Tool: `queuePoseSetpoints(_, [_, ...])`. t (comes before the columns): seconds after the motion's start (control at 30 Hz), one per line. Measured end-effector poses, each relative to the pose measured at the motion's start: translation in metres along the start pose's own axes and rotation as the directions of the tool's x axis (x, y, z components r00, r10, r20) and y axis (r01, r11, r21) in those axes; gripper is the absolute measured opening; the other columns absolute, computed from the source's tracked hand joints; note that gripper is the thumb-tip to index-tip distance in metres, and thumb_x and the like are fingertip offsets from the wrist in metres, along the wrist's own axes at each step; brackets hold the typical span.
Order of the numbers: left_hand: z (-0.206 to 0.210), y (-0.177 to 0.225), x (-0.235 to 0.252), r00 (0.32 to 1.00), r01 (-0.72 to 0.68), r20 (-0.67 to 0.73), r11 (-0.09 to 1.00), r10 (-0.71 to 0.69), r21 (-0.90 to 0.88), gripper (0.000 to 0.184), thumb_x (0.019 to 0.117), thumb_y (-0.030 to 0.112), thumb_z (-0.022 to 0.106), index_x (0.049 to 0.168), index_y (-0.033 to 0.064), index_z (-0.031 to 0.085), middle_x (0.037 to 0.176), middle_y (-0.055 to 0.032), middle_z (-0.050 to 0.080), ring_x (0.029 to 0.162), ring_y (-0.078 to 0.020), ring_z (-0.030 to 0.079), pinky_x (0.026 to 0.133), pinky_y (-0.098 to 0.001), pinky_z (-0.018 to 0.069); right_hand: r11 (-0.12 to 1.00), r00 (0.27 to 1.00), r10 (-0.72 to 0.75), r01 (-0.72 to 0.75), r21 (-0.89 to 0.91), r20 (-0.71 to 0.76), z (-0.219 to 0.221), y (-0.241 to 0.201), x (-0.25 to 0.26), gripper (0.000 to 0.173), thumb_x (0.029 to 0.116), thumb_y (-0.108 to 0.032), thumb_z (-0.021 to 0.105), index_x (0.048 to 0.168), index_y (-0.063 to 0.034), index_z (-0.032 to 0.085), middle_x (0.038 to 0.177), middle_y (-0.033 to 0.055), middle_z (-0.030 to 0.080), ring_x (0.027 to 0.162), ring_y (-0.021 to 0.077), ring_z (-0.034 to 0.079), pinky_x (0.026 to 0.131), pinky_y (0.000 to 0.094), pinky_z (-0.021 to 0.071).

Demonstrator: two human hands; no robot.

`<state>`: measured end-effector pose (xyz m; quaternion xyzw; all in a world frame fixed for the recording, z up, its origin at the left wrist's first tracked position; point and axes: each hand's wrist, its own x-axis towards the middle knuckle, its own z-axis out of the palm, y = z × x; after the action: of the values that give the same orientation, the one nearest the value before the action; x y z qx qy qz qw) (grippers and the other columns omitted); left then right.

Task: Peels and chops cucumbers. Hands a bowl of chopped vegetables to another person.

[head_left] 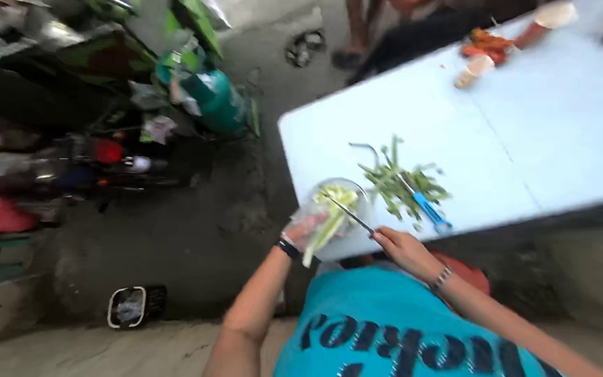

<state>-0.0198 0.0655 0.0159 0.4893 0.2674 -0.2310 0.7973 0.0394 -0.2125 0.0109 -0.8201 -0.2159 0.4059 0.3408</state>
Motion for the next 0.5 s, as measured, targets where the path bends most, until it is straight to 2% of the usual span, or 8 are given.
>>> queuePoseSetpoints(0.07, [-0.004, -0.006, 0.005, 1.000, 0.004, 0.012, 0.999, -0.004, 0.033, 0.030, 0.1086, 0.022, 0.046, 0.130, 0.0039, 0.058, 0.099, -0.0099, 0.072, 0.083, -0.0176, 0.071, 0.075, -0.0340, 0.0612, 1.000, 1.000, 0.009, -0.009, -0.008, 0.006, -0.001, -0.001, 0.000, 0.052, 0.1109, -0.044, 0.032, 0.122, -0.0064, 0.066, 0.087, 0.0164, 0.066, 0.082, 0.0328, 0.066, 0.079, 0.0578, 0.0515])
queuePoseSetpoints(0.17, [-0.012, -0.017, 0.013, 0.999, -0.027, 0.032, 0.997, 0.025, 0.066, 0.038, 0.1059, 0.031, 0.052, 0.137, 0.0081, 0.056, 0.107, -0.0154, 0.071, 0.086, -0.0240, 0.071, 0.075, -0.0398, 0.0618, 0.999, 0.999, -0.009, 0.008, -0.034, -0.030, 0.006, 0.010, 0.000, 0.048, 0.1111, -0.044, 0.033, 0.116, -0.0094, 0.067, 0.080, 0.0118, 0.064, 0.076, 0.0298, 0.065, 0.073, 0.0553, 0.0520])
queuePoseSetpoints(0.27, [-0.016, -0.024, 0.018, 0.999, -0.005, 0.042, 0.997, 0.002, 0.072, 0.045, 0.1036, 0.037, 0.056, 0.140, 0.0103, 0.055, 0.110, -0.0176, 0.070, 0.086, -0.0264, 0.071, 0.073, -0.0408, 0.0621, 0.999, 0.999, -0.006, 0.004, -0.048, -0.038, 0.011, 0.014, -0.001, 0.047, 0.1112, -0.045, 0.033, 0.114, -0.0110, 0.066, 0.076, 0.0095, 0.063, 0.072, 0.0281, 0.064, 0.070, 0.0538, 0.0519])
queuePoseSetpoints(0.43, [-0.012, -0.025, 0.016, 0.999, 0.023, 0.032, 0.999, -0.025, 0.037, 0.044, 0.1038, 0.034, 0.056, 0.140, 0.0094, 0.055, 0.117, -0.0176, 0.069, 0.088, -0.0275, 0.071, 0.073, -0.0411, 0.0620, 0.997, 0.999, 0.022, -0.025, -0.074, -0.040, 0.016, 0.012, -0.002, 0.045, 0.1113, -0.043, 0.036, 0.114, -0.0102, 0.066, 0.077, 0.0108, 0.064, 0.075, 0.0302, 0.066, 0.071, 0.0556, 0.0520])
queuePoseSetpoints(0.5, [-0.014, -0.027, 0.017, 0.999, 0.026, 0.031, 0.999, -0.027, 0.023, 0.042, 0.1042, 0.033, 0.056, 0.139, 0.0088, 0.055, 0.115, -0.0189, 0.069, 0.087, -0.0280, 0.071, 0.073, -0.0410, 0.0618, 0.996, 0.999, 0.030, -0.033, -0.084, -0.037, 0.017, 0.011, 0.000, 0.044, 0.1113, -0.043, 0.036, 0.114, -0.0102, 0.066, 0.078, 0.0111, 0.065, 0.077, 0.0309, 0.067, 0.072, 0.0561, 0.0523])
